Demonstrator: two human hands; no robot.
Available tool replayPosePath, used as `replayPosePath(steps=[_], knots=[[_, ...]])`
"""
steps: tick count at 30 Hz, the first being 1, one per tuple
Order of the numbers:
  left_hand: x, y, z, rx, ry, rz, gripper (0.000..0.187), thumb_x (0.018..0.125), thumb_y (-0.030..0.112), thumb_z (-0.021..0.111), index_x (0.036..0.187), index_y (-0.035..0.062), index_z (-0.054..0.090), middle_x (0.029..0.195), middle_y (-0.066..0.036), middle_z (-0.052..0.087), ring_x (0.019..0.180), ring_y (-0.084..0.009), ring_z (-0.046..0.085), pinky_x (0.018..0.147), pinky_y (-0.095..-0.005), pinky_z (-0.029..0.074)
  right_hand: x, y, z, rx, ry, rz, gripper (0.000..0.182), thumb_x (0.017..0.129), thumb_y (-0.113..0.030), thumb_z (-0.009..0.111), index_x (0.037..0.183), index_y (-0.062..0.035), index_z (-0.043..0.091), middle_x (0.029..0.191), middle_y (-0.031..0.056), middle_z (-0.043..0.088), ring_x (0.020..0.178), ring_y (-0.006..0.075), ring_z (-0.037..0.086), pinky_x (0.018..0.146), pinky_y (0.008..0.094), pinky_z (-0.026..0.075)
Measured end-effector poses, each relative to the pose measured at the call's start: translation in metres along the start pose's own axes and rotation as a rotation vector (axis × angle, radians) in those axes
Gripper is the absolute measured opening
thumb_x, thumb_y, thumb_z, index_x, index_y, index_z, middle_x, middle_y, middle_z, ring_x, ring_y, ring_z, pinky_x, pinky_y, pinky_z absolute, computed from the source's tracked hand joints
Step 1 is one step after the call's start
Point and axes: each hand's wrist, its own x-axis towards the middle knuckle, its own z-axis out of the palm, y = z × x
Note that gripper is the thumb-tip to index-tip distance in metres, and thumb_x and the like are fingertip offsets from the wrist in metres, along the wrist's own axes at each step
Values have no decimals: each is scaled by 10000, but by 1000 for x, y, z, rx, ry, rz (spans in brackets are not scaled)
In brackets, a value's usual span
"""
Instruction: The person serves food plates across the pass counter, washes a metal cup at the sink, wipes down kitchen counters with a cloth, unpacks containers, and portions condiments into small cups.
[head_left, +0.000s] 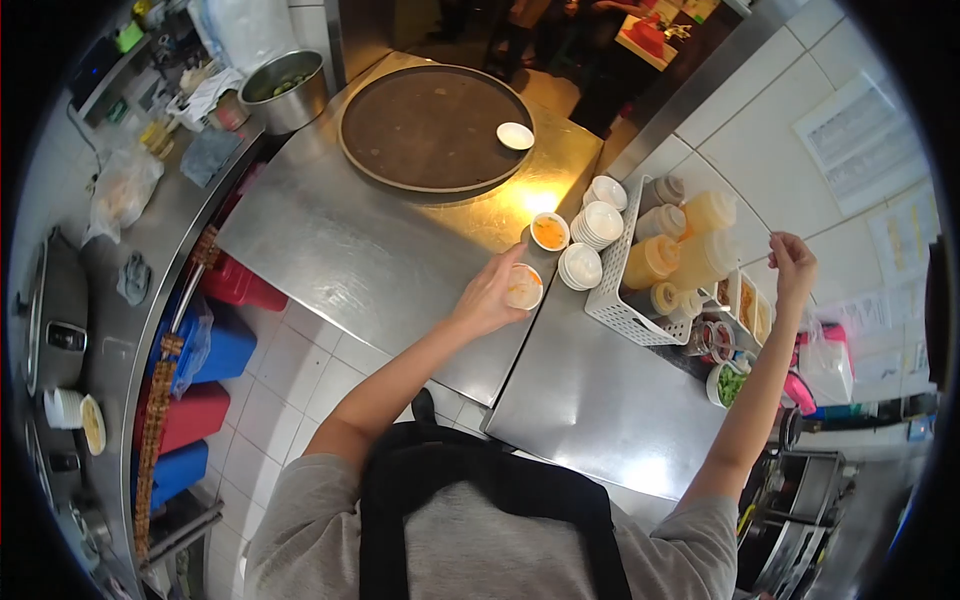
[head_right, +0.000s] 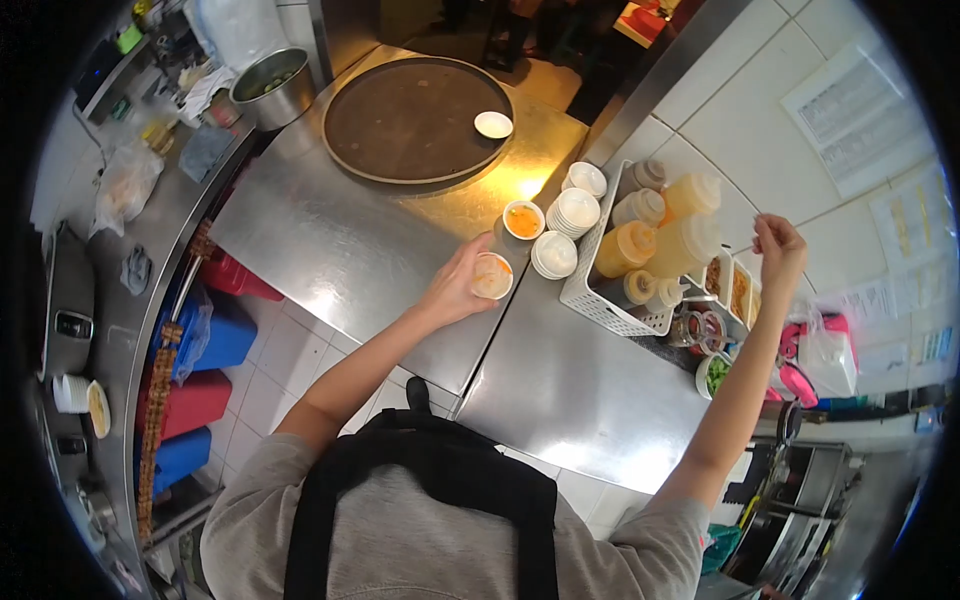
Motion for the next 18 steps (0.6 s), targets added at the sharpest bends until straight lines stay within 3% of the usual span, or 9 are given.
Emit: replayPosePath(steps=[2,4,5,8,10,13,15,18], knots=[[14,-11,11,53,-14,2,975,541,106,788,1337,84,224,1214,-170,438,1133,-335,436,964,-390,362,-30,-62,30,44,-79,-52,113,805,-68,575,858,5,642,669,10,581,543,69,492,503,214,408],[23,-14,12,109,-20,-4,984,539,113,792,1339,81,219,1233,-173,427,1140,-349,426,970,-402,354,-60,-84,78,58,-215,48,112,793,-67,584,862,-10,651,694,17,609,592,84,539,548,217,436],[27,-14,11,112,-40,-4,1008,541,120,796,1352,82,198,1254,-175,408,1151,-351,414,979,-410,344,-79,-99,110,-116,-274,-22,111,782,-74,600,858,-11,653,702,44,630,616,114,574,580,247,463],[27,-11,3,64,-25,60,1039,546,131,798,1373,82,169,1284,-187,381,1166,-357,396,993,-417,325,-117,-95,197,-59,-504,-218,85,728,-59,624,782,6,637,720,160,628,635,247,619,590,312,482],[18,-10,-9,18,17,117,1046,550,133,796,1380,81,161,1291,-199,373,1170,-360,390,999,-417,316,-130,-78,238,-45,-655,-198,81,728,-63,611,753,9,639,718,191,617,655,311,615,600,348,482],[-11,-18,-32,-14,72,-15,992,592,133,775,1381,76,176,1314,-198,354,1181,-349,387,1000,-408,318,-137,-59,267,-219,-697,-326,96,743,-65,581,744,5,646,727,213,608,681,346,609,617,390,480],[-36,-26,-49,-100,139,-109,936,619,120,762,1380,110,217,1359,-142,324,1176,-283,404,946,-408,380,-137,-55,271,-244,-723,-392,101,745,-62,568,736,1,647,730,215,607,689,347,610,621,402,479],[-82,-28,-76,-95,253,-163,822,652,92,726,1347,70,286,1305,-164,382,1133,-310,449,923,-379,400,-132,-57,269,-349,-742,-486,106,738,-67,555,704,-2,632,711,214,602,689,350,609,626,422,478]])
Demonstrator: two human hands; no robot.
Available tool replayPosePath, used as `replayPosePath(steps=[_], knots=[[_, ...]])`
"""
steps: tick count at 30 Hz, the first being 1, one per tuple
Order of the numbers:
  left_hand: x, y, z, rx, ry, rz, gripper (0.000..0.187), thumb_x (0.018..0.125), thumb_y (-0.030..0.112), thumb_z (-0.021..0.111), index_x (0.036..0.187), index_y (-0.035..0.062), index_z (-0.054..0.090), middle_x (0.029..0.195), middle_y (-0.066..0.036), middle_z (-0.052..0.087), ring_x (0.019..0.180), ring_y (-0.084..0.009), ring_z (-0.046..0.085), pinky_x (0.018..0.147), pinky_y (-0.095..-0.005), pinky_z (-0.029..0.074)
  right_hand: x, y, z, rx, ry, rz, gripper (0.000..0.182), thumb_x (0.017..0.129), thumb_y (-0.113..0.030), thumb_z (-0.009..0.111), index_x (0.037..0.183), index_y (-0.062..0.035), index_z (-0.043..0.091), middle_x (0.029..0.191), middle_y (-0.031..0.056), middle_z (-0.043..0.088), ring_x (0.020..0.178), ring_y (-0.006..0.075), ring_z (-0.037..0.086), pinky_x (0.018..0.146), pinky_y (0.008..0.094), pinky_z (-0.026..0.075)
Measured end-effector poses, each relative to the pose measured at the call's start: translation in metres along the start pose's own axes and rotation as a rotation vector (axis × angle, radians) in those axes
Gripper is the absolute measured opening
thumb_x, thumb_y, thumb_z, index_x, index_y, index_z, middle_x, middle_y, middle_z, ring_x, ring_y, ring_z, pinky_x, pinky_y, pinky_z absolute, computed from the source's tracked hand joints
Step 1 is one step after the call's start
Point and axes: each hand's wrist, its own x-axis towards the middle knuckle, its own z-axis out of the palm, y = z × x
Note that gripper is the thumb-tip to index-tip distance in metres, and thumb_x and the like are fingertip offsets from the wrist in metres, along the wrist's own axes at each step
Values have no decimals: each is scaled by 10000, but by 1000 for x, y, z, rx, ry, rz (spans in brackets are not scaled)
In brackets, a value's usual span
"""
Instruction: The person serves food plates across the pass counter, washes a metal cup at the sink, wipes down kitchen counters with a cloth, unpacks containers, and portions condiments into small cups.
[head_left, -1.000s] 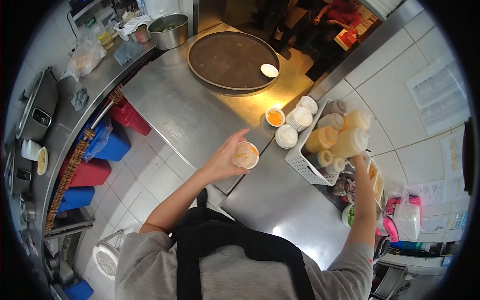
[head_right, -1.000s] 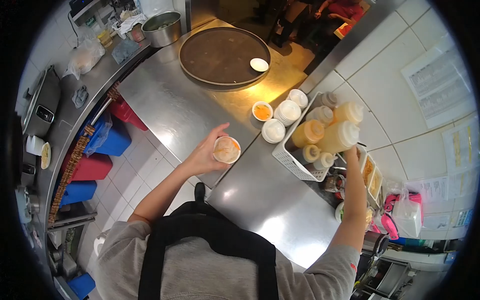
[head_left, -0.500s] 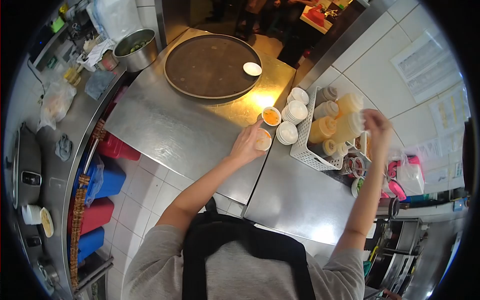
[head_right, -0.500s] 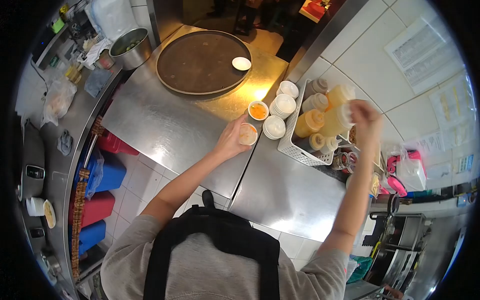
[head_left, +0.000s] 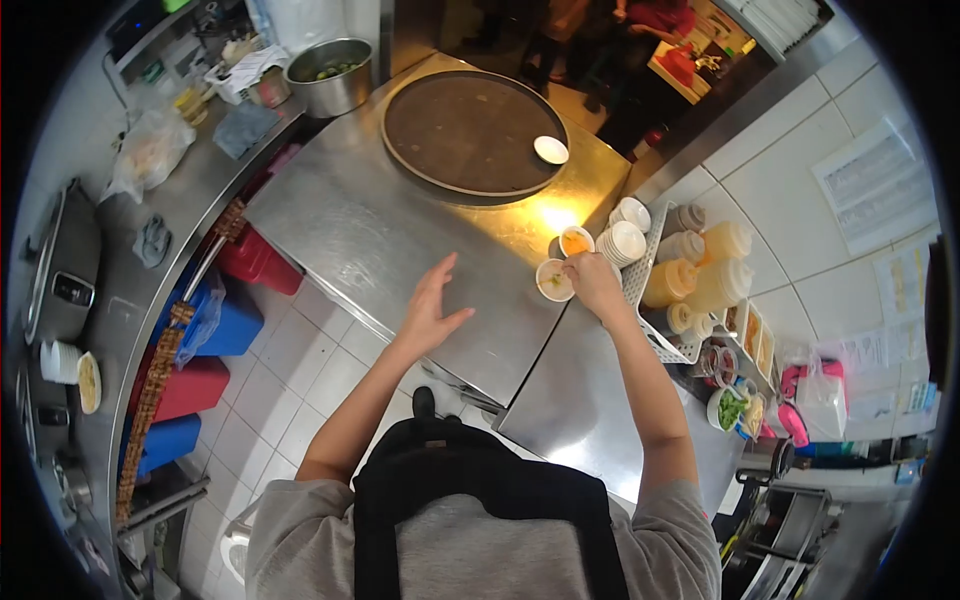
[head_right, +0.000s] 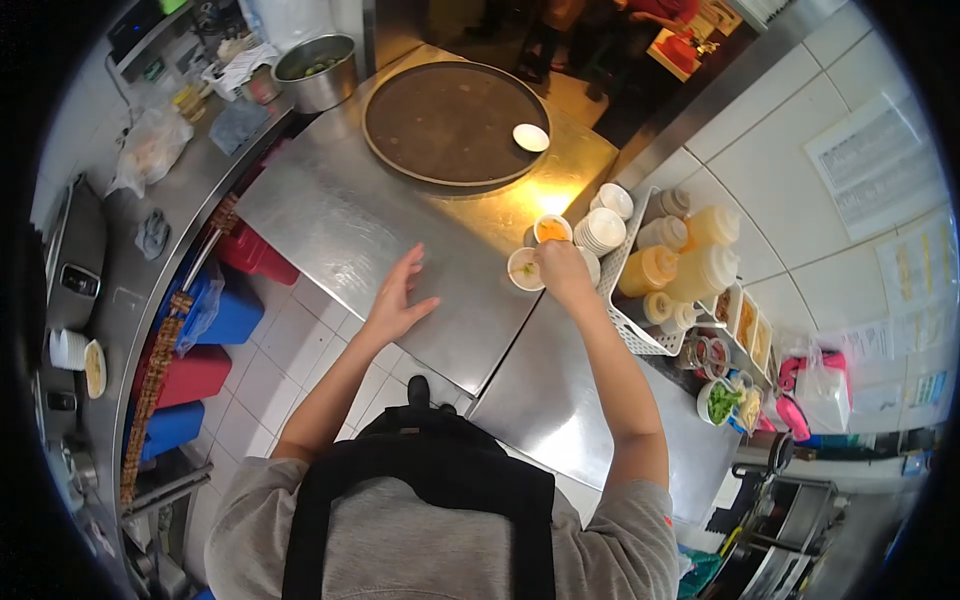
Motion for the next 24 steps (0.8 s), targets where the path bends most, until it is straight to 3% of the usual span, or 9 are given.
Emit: replayPosePath(steps=[2,7,10,13,16,19,20,22,24], knots=[[-29,-1,-25,49,63,-29,806,656,90,723,1341,79,299,1286,-150,401,1105,-292,467,895,-375,418,0,-5,-6,22,58,98,96,723,-86,573,693,-8,622,689,201,600,672,347,606,611,426,478],[-100,-1,-63,196,246,-144,747,688,96,701,1333,101,326,1282,-101,441,1088,-227,480,836,-365,439,4,1,8,-66,73,-119,56,703,-64,580,715,-36,627,673,169,607,655,335,603,587,417,480],[-138,3,-76,238,332,-207,703,693,90,696,1309,96,358,1278,-93,447,1081,-226,486,825,-361,443,3,-22,-8,116,4,83,60,679,-14,575,716,-26,620,739,168,611,725,332,600,648,410,477],[-169,4,-83,249,409,-219,654,687,81,694,1273,93,403,1220,-95,475,1047,-238,499,797,-352,454,4,-24,-1,69,82,-361,85,641,-14,612,725,-17,600,810,135,576,813,308,559,737,388,449],[-187,6,-92,271,500,-245,624,680,77,694,1248,107,438,1174,-99,492,1006,-236,510,765,-348,463,-1,-41,4,72,51,-392,96,639,-46,636,721,-28,589,775,130,553,798,314,540,739,400,436],[-201,-1,-106,283,539,-252,575,682,94,693,1212,115,471,1161,-98,499,989,-226,508,760,-342,459,-3,-58,6,108,67,-252,116,644,-84,650,690,-25,563,801,127,549,822,317,525,736,395,420],[-203,1,-111,281,534,-258,557,693,97,690,1206,104,473,1167,-97,503,1013,-226,503,769,-343,459,0,-59,12,-25,8,-291,102,648,-69,636,711,-20,573,809,126,555,841,319,522,740,397,413],[-204,2,-123,336,550,-168,531,702,103,686,1190,86,478,1169,-105,506,1046,-239,496,797,-351,453,-10,-80,16,-88,28,-423,377,655,-18,599,1032,-25,575,1048,165,543,1007,328,502,857,402,398],[-200,-12,-135,444,562,-22,510,696,109,687,1166,69,492,1172,-122,498,1067,-267,489,840,-361,437,-7,-113,22,191,-68,-455,464,665,-8,597,1124,-21,528,1127,171,507,1063,331,477,919,392,373]])
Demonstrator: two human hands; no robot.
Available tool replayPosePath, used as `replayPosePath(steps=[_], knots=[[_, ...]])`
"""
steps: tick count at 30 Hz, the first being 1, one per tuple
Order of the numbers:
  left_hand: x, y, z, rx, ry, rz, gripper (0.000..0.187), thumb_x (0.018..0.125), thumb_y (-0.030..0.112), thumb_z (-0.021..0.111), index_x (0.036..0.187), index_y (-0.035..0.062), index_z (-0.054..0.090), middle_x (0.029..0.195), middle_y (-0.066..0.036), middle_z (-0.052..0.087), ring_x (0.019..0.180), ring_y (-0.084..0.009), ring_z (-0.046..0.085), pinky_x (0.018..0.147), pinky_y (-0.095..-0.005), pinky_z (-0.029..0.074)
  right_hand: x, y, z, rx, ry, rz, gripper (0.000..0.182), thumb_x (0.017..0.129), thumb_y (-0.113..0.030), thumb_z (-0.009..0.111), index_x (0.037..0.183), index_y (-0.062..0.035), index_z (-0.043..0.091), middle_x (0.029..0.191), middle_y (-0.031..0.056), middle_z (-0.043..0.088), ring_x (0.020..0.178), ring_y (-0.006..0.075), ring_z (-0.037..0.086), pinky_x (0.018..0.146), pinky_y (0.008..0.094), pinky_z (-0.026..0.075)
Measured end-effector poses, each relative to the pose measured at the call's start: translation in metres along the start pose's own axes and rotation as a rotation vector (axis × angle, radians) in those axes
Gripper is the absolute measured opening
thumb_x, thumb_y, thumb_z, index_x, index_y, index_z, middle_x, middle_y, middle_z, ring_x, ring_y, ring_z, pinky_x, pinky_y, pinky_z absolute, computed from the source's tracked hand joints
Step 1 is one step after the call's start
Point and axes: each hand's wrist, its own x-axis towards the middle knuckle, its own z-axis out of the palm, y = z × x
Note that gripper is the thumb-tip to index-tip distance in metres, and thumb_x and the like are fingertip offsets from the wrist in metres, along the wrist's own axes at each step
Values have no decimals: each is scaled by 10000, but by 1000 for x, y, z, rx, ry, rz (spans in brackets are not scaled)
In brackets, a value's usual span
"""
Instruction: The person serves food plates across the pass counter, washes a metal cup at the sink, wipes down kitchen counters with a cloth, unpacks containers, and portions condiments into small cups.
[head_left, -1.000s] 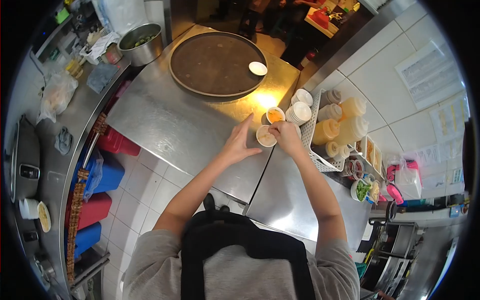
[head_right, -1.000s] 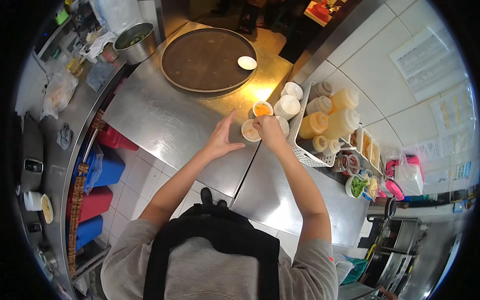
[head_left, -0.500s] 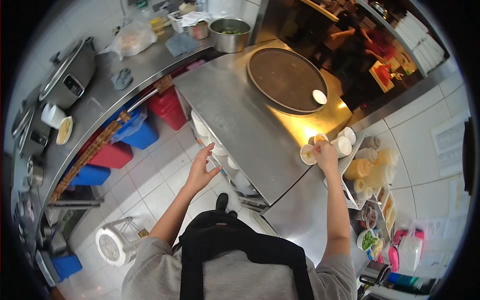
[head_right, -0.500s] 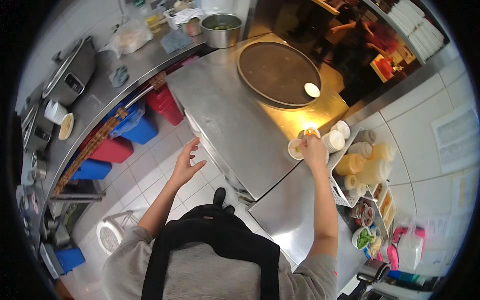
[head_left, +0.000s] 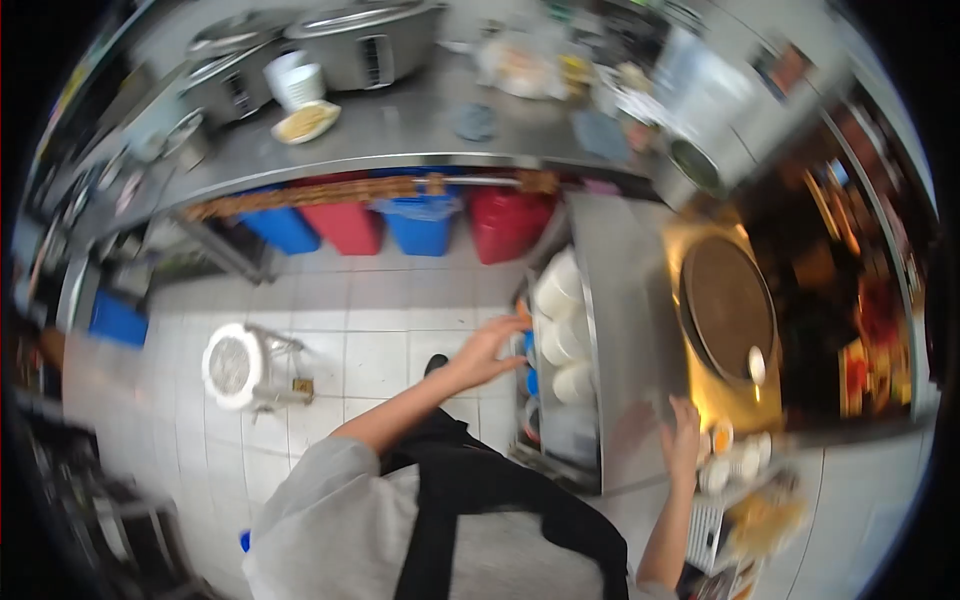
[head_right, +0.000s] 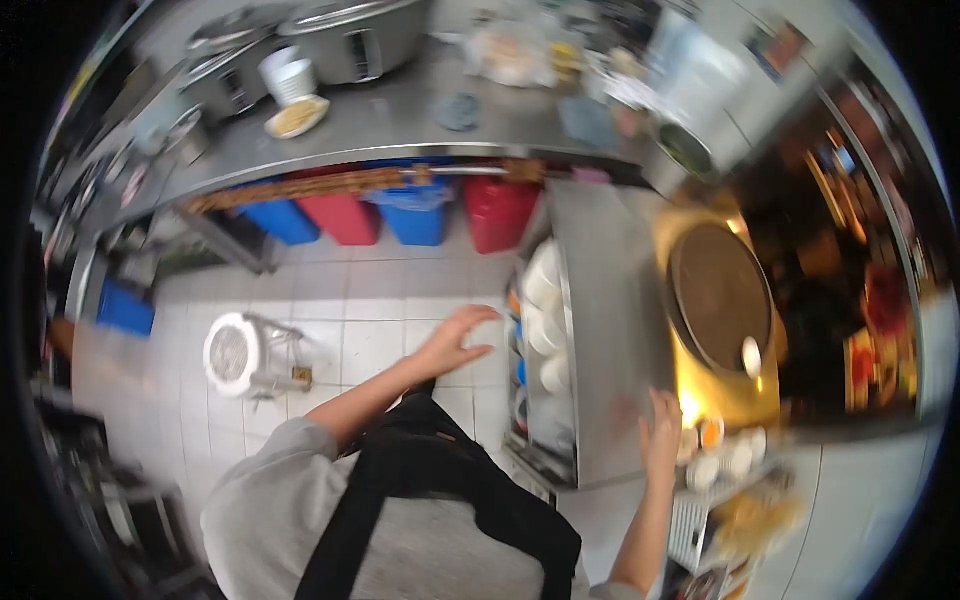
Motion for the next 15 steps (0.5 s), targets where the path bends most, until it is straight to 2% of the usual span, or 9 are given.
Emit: replayPosePath(steps=[1,4,6,7,8,10,12,13,15], knots=[[4,-12,0,37,16,56,499,692,113,687,1152,59,503,1179,-129,490,1079,-282,482,864,-364,426,11,-15,10,56,28,-16,430,675,-15,601,1101,-19,541,1117,166,509,1050,329,485,908,383,382],[25,-22,-18,-83,26,-1,422,676,94,680,1072,35,548,1178,-150,477,1077,-296,471,887,-366,410,48,-53,54,274,31,-90,328,722,-45,596,1048,-16,572,1097,145,519,1027,295,507,877,361,403],[37,-34,-33,-100,56,-21,382,681,91,674,1042,34,564,1172,-160,472,1058,-315,464,870,-355,416,75,-84,85,445,43,-35,289,724,-41,595,1010,1,589,1097,163,522,1020,335,507,911,391,374],[45,-42,-44,-88,65,52,285,687,95,677,952,24,603,1157,-158,486,1044,-312,463,851,-359,420,93,-99,97,474,-1,-102,289,724,-41,595,1010,1,589,1097,163,522,1020,335,507,911,391,374],[56,-44,-62,-50,41,63,162,713,142,667,820,24,639,1092,-130,540,1013,-298,482,832,-363,419,109,-113,105,465,15,-55,288,732,-58,597,1014,1,588,1087,162,527,1017,333,508,902,394,381],[73,-57,-87,1,4,-24,171,752,203,640,738,33,650,1024,-99,586,994,-289,497,827,-359,414,133,-123,118,450,46,35,287,740,-75,599,1017,0,586,1077,160,532,1014,330,509,894,396,387],[87,-75,-108,-47,116,-51,208,780,247,613,733,49,658,1001,-85,603,984,-288,507,835,-367,407,154,-107,124,348,218,-122,242,747,-73,600,978,2,588,1053,163,536,1007,317,514,870,385,400],[89,-91,-114,49,183,5,178,779,219,622,745,47,648,1050,-100,586,997,-292,504,847,-387,402,157,-105,116,313,260,-75,211,750,-63,597,950,3,586,1038,162,539,999,313,518,864,382,401],[99,-98,-143,35,65,-19,137,755,146,632,864,65,612,1134,-131,542,1050,-304,490,891,-385,384,163,-96,103,219,406,86,125,750,-41,593,865,9,579,973,151,556,964,300,531,850,369,405]])
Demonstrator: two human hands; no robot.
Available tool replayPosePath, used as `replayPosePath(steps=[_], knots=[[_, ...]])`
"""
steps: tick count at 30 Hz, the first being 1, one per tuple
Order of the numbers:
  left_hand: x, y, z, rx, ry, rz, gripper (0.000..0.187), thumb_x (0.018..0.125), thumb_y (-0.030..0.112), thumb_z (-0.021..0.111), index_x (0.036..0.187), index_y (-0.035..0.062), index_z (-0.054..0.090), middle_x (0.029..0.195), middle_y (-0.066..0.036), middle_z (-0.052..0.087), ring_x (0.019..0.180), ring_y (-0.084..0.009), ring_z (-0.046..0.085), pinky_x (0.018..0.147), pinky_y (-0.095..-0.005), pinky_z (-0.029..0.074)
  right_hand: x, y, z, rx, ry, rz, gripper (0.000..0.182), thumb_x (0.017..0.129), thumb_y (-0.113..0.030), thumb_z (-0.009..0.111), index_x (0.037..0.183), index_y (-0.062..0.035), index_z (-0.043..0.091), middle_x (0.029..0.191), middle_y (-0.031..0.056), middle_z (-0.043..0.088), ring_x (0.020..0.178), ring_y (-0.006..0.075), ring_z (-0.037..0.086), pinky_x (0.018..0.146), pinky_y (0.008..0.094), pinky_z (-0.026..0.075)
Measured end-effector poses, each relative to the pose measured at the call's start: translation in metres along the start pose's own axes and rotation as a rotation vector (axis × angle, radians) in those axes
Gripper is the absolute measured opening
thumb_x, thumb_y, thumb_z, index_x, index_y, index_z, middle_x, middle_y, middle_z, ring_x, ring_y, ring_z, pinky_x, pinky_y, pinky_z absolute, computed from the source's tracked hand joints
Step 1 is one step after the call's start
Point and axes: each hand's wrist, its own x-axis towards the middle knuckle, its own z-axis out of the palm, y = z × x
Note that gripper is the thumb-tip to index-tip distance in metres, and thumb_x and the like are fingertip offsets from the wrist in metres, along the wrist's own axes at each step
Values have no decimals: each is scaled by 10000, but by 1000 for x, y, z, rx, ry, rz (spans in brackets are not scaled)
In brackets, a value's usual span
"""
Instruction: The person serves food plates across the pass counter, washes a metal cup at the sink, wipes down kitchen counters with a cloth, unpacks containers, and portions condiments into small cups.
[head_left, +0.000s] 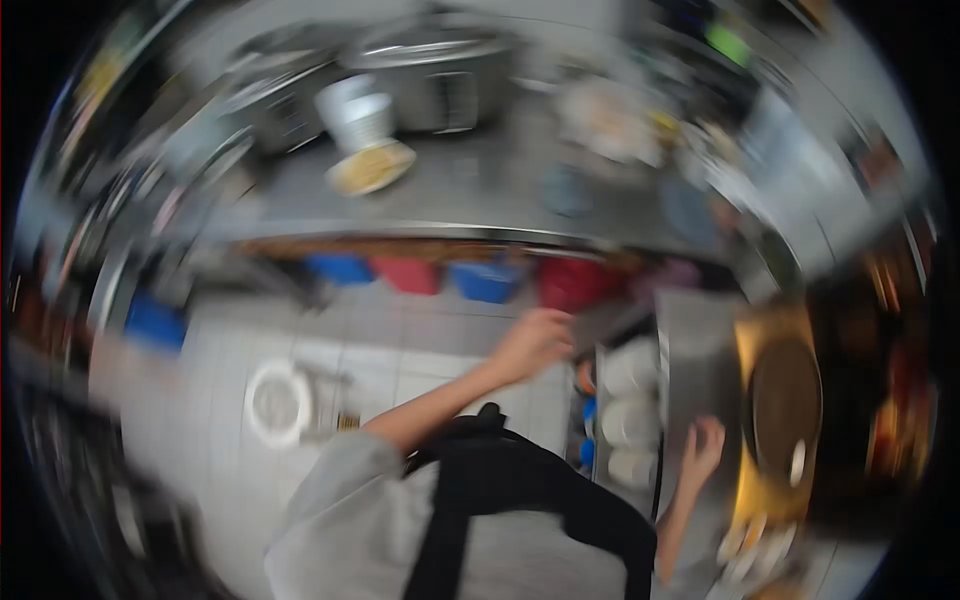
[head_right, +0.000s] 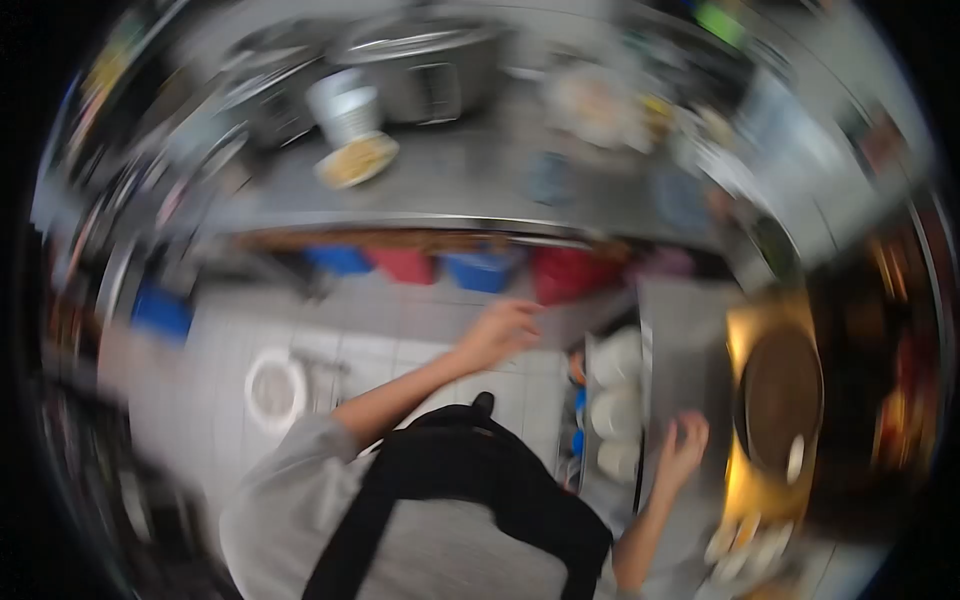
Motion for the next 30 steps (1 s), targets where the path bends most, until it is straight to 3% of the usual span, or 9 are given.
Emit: replayPosePath(steps=[3,5,7,10,13,14,23,30], knots=[[5,-24,-11,26,-61,-10,208,746,95,621,952,81,604,1174,-139,513,1083,-291,483,904,-378,374,-16,23,-31,-67,307,209,94,749,-57,604,827,-5,602,828,126,578,826,281,554,774,351,435],[8,-25,-2,-69,-145,-213,215,729,81,621,942,97,610,1170,-119,518,1099,-270,475,842,-379,409,-55,55,-55,-221,497,410,86,744,-76,627,782,-4,601,788,130,573,754,269,554,708,346,448],[15,-41,16,-55,-257,-227,202,730,88,625,931,107,618,1194,-104,505,1101,-250,476,810,-362,417,-90,75,-74,-272,711,686,90,729,-89,650,755,-10,613,774,130,572,739,268,561,695,349,450],[28,-38,38,-115,-337,-188,188,748,85,616,935,90,618,1180,-113,513,1071,-258,494,818,-362,412,-124,81,-95,-505,887,834,113,709,-123,682,737,-25,632,764,125,575,718,276,566,687,361,449],[47,-19,57,-127,-405,-129,188,753,86,613,941,77,615,1181,-121,512,1062,-262,498,812,-365,416,-133,88,-106,-716,893,966,133,700,-149,704,738,-29,659,775,132,587,688,286,587,641,367,457],[52,-14,61,-125,-430,-92,190,755,86,611,944,72,613,1185,-124,509,1059,-264,499,807,-367,419,-133,88,-108,-676,890,1065,176,686,-189,720,760,-37,673,778,137,602,702,284,596,660,374,452],[71,-2,102,-163,-507,6,194,742,81,622,935,58,619,1148,-136,536,1020,-271,516,760,-342,426,-123,110,-101,-701,861,1323,190,718,-286,664,697,-97,661,760,51,617,716,242,591,707,412,360],[76,-4,114,-172,-517,-13,184,744,79,619,927,57,618,1140,-139,540,1010,-276,521,749,-338,431,-121,103,-130,-887,760,1176,142,727,-234,629,685,-100,645,746,39,584,751,231,567,690,400,355]])
